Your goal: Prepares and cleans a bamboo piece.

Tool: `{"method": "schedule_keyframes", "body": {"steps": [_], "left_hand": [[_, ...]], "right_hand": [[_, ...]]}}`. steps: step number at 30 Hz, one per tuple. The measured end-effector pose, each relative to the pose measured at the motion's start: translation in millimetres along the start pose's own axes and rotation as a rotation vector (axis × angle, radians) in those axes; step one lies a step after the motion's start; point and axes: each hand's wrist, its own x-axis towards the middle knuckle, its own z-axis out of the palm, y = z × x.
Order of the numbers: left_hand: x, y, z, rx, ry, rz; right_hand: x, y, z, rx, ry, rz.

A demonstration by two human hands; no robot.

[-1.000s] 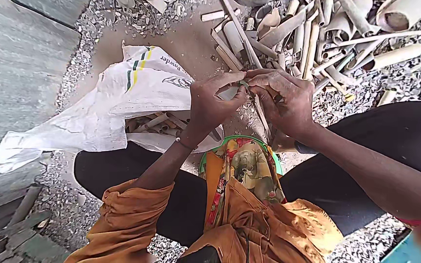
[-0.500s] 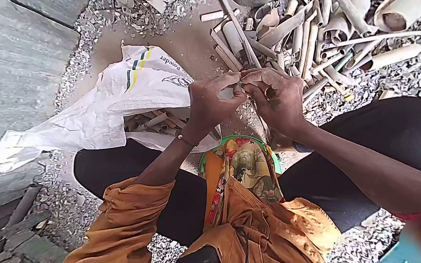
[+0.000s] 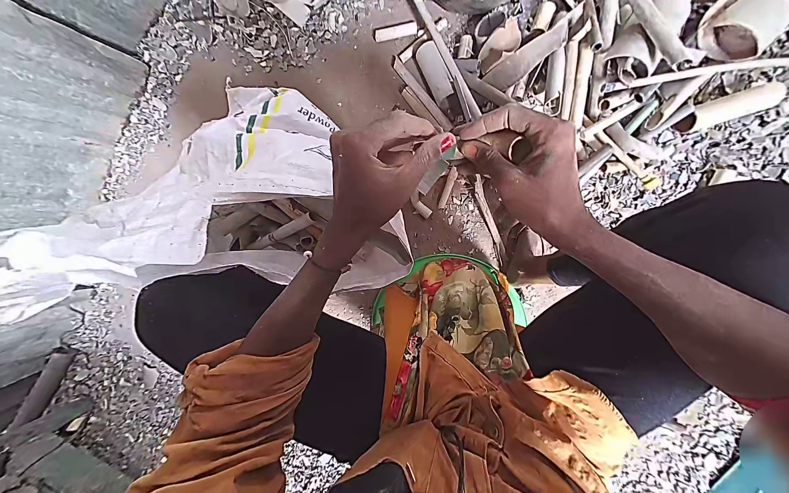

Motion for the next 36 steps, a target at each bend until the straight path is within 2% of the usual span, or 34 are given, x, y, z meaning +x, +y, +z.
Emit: {"method": "schedule_keyframes", "body": {"steps": [6,12,17,20,27,36], "left_hand": [[-7.9,-3.0,7.7,0.300,0.013,0.162],[-12.7,-2.4,11.7,0.368,0.045,0.117],[-11.7,-2.9,8.8,0.401,0.003,0.040],[-9.5,-1.3,4.7,0.399,-0.054,-0.007],[-10.5,0.8,5.6,0.439,-0.015,0.049],[-10.9,2.7,7.9,0.511,-0.053,0.068]], "right_hand": [[-0.2,3.3,1.7,-0.183,0.041,-0.026],[-7.6,8.6,13.9,-0.296,0.059,-0.169],[-9.3,7.5,18.9,-0.416,0.044,-0.263],[-6.7,9.1,17.7,-0.417,0.030,-0.274],[-7.3,7.6,19.6,-0.442,0.030,-0.336],[-9.6,8.8,19.6,-0.374,-0.011,-0.378]]}}
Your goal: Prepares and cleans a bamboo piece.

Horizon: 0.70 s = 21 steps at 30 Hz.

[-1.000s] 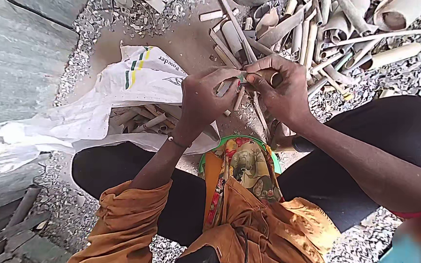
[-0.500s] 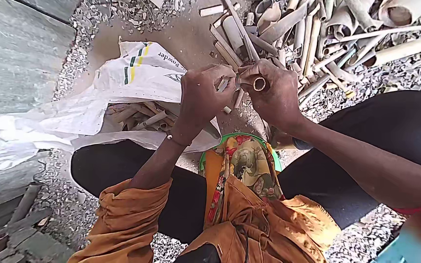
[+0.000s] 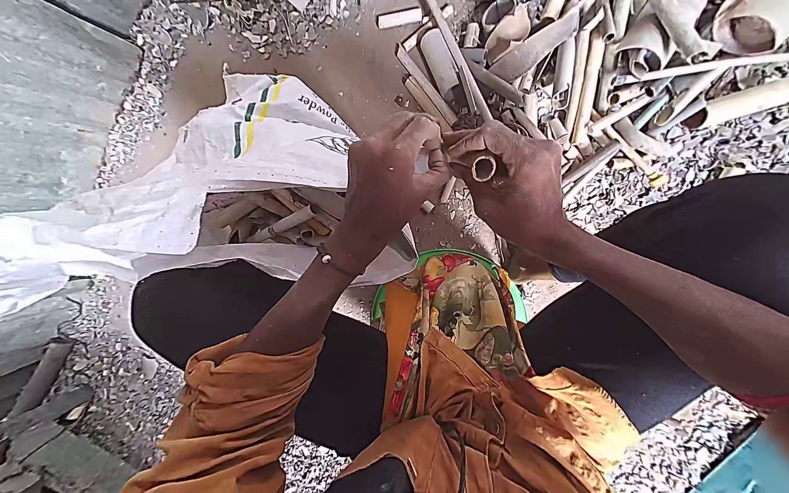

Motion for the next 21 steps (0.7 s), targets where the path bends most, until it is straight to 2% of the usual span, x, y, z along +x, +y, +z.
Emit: {"method": "schedule_keyframes", "body": {"steps": [4,10,13,15,18,21], "left_hand": [[1.9,-1.1,0.6,-0.015,0.041,0.033],[17.4,-17.5,-20.9,-0.165,0.084,-0.162],[16.5,-21.2,-22.9,-0.260,0.061,-0.168],[14.6,-18.3,-21.1,-0.294,0.061,-0.143],[12.8,-14.8,-19.3,-0.346,0.024,-0.008],[10.4,-10.5,-13.6,-0.325,0.055,0.070]], "right_hand": [[2.6,-0.8,-3.9,0.029,0.012,-0.031],[1.7,-3.3,-6.9,0.083,-0.002,-0.119],[5.6,0.8,-12.5,0.131,-0.002,-0.055],[8.0,3.0,-18.3,0.150,0.005,-0.021],[10.2,3.4,-23.2,0.147,0.033,-0.023],[10.0,3.3,-23.3,0.114,0.046,-0.039]]}}
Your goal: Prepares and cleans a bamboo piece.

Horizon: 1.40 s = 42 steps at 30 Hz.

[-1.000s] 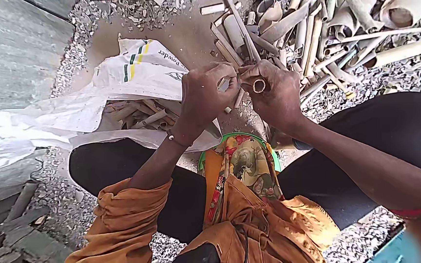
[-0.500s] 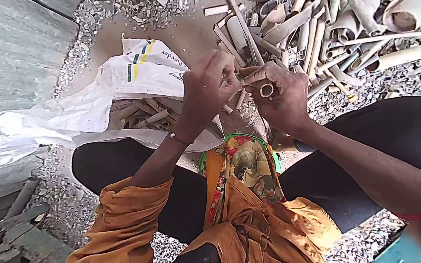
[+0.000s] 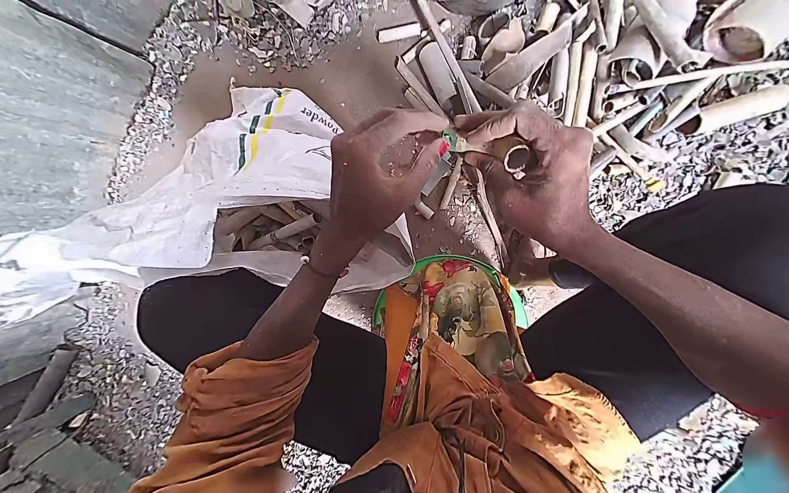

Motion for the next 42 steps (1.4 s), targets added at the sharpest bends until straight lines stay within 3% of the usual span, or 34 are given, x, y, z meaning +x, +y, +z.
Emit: {"method": "schedule_keyframes", "body": {"steps": [6,17,23,26,29,36,42], "left_hand": [[-6.5,-0.2,10.6,0.019,0.108,0.052],[-7.7,6.6,11.4,0.367,-0.036,-0.009],[3.8,1.1,-3.6,0.138,0.012,-0.282],[6.9,-5.3,-14.0,0.019,0.007,-0.388],[6.1,-6.5,-13.2,-0.009,0.037,-0.346],[2.0,0.2,-8.9,-0.067,0.010,-0.046],[-3.5,4.7,-5.6,-0.097,-0.044,-0.074]], "right_hand": [[-2.6,0.8,3.5,-0.026,0.002,-0.017],[-2.0,1.3,7.7,-0.024,-0.039,-0.060],[-6.7,-2.0,10.0,-0.006,-0.078,-0.223],[-6.1,-1.7,8.8,0.061,-0.104,-0.204],[-1.8,-0.9,3.3,0.128,-0.093,-0.080],[4.4,0.2,-6.9,0.233,-0.069,0.083],[4.0,0.5,-6.4,0.227,-0.081,0.135]]}}
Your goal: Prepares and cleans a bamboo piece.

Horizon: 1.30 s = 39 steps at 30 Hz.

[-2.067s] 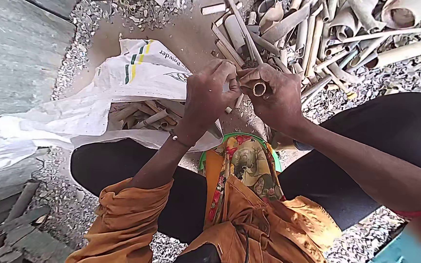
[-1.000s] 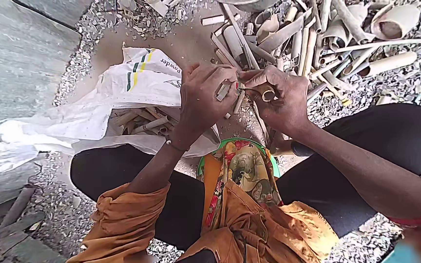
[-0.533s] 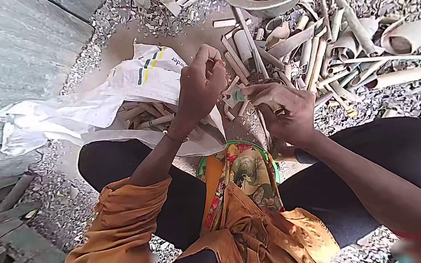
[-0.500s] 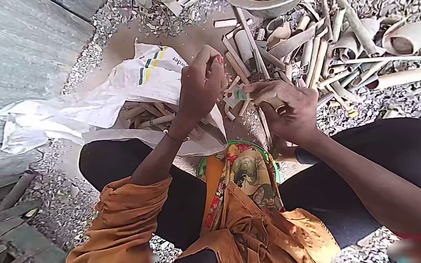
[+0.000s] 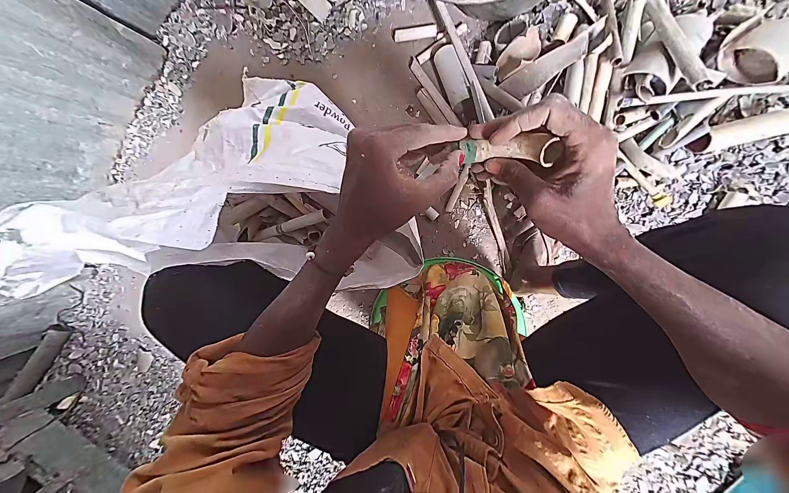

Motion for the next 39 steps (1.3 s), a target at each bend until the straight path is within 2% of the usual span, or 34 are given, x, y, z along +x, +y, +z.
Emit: {"method": "schedule_keyframes", "body": {"steps": [6,14,22,29,35,39], "left_hand": [[-4.5,-1.6,9.8,-0.145,0.016,-0.178],[-7.8,-2.2,20.6,-0.058,-0.002,-0.318],[-9.8,-4.8,25.8,-0.100,0.005,-0.283],[-13.5,-6.0,30.6,0.118,0.053,-0.239],[-15.6,-8.2,33.4,0.283,0.071,-0.018],[-15.0,-11.9,32.0,0.296,0.046,0.043]], "right_hand": [[-3.3,8.7,4.2,-0.198,-0.025,-0.150],[-8.7,13.5,10.3,-0.257,-0.021,-0.124],[-12.5,15.3,8.9,-0.277,-0.029,-0.101],[-16.4,22.2,17.3,-0.272,-0.020,-0.093],[-16.7,20.9,19.4,-0.267,0.007,-0.073],[-19.8,22.2,19.6,-0.202,-0.015,-0.047]]}}
